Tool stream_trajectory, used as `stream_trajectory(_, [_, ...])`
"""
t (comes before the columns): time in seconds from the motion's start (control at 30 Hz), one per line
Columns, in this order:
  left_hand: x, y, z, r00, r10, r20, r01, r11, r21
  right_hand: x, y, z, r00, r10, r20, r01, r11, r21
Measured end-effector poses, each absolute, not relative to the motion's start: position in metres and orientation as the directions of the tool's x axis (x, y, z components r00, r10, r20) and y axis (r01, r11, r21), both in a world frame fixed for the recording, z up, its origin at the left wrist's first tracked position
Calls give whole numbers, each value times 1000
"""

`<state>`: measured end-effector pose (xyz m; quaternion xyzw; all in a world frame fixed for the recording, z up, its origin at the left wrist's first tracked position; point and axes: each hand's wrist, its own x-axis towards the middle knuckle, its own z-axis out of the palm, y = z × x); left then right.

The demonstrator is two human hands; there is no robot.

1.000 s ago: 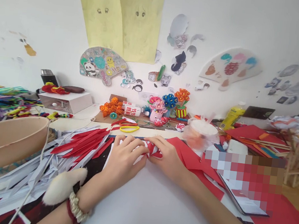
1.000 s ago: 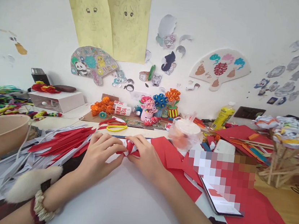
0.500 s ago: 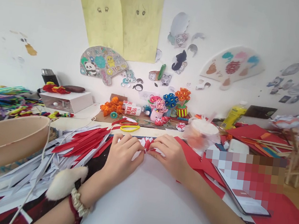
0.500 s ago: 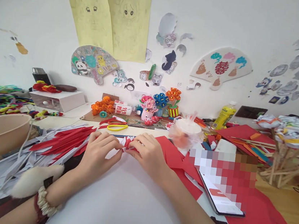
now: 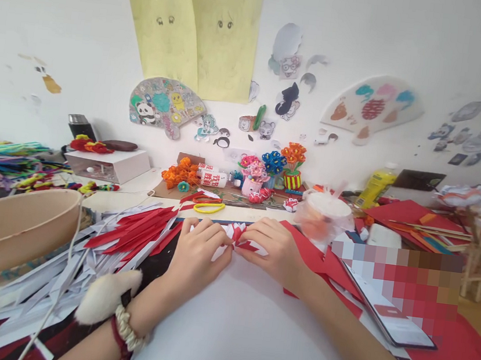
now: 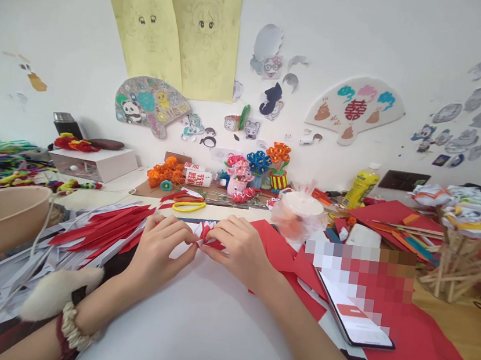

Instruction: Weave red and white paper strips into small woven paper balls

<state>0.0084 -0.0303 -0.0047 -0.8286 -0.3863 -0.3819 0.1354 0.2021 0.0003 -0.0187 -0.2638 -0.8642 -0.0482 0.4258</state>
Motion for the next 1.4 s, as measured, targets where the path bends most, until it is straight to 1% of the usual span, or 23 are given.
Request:
stream_trajectory(0.13, [8, -30, -5, 414, 542, 731, 741, -668, 75, 202, 0, -19, -503, 404, 764, 500, 857, -124])
stream_trajectory(0.2, [8, -30, -5, 413, 543, 731, 743, -665, 73, 201, -1, -18, -509, 372, 776, 516, 854, -71])
stream_trajectory(0.33, [9, -31, -5, 417, 537, 733, 757, -652, 48, 195, -6, -18, -513, 287, 809, 576, 814, 76])
stream_trajectory(0.47, [10, -32, -5, 443, 514, 734, 766, -643, -12, 186, -15, -18, -509, 268, 818, 645, 748, 156])
stream_trajectory(0.53, [9, -33, -5, 496, 479, 725, 749, -658, -77, 184, -19, -19, -505, 262, 822, 664, 727, 176])
stream_trajectory(0.6, [7, -34, -5, 583, 427, 692, 710, -682, -177, 183, -23, -22, -518, 262, 814, 662, 726, 187])
stream_trajectory(0.73, [1, -35, -4, 775, 303, 554, 566, -722, -398, 185, -27, -30, -613, 237, 753, 601, 759, 251])
stream_trajectory(0.83, [-1, -36, -4, 834, 228, 502, 492, -719, -491, 188, -28, -35, -660, 232, 715, 568, 776, 273])
stream_trajectory(0.97, [0, -39, -7, 848, 215, 485, 469, -730, -497, 190, -29, -37, -696, 230, 680, 539, 793, 283])
stream_trajectory(1.17, [1, -41, -11, 879, 212, 426, 422, -760, -494, 189, -33, -36, -716, 260, 648, 522, 816, 249])
stream_trajectory(1.4, [1, -40, -12, 886, 225, 406, 412, -785, -463, 190, -33, -35, -756, 223, 616, 478, 830, 287])
